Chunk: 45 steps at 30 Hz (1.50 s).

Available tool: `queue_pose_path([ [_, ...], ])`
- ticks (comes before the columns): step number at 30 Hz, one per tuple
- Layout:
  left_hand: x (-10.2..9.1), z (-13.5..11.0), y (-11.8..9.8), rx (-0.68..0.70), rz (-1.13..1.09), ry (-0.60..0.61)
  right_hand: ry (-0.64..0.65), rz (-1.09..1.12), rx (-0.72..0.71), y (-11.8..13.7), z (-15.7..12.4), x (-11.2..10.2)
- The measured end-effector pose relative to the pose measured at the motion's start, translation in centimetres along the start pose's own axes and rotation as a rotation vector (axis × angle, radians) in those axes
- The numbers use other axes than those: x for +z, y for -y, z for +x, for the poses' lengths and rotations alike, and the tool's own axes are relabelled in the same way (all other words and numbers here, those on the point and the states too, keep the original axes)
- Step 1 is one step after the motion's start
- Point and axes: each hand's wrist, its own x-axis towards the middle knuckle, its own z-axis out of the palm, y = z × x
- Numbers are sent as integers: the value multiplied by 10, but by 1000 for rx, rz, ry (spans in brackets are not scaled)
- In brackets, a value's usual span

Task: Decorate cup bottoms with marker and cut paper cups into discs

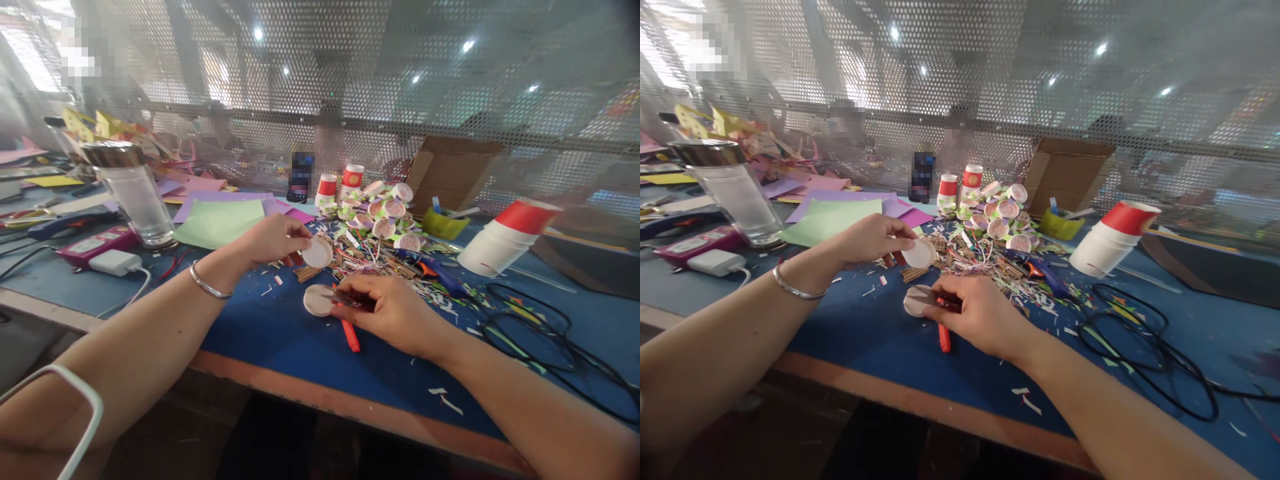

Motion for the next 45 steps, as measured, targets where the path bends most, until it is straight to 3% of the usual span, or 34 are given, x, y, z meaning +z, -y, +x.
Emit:
queue_pose_path([
  [8,1,0,0,-61,-152,73,120,-130,-102,-1,-2,3],
  [13,3,1,-1,-81,-298,97,106,-130,-86,-1,-2,4],
  [16,3,2,0,-89,-316,108,8,-86,-85,-2,-3,4],
  [20,3,-1,-1,3,-102,141,-256,-7,-71,-3,-4,-1],
  [23,8,-8,-5,82,92,175,-353,-14,-63,-3,-4,-6],
  [27,19,-14,-9,154,204,239,-355,-67,-72,-3,-3,-9],
  [31,23,-18,-10,265,444,184,-353,-89,-76,-4,-4,-9],
  [34,22,-21,-11,260,544,177,-339,-91,-74,-4,-4,-10],
  [38,22,-24,-15,224,532,213,-323,-60,-91,-3,-5,-11],
  [45,24,-24,-15,304,492,247,-310,-101,-87,-2,-5,-12],
])
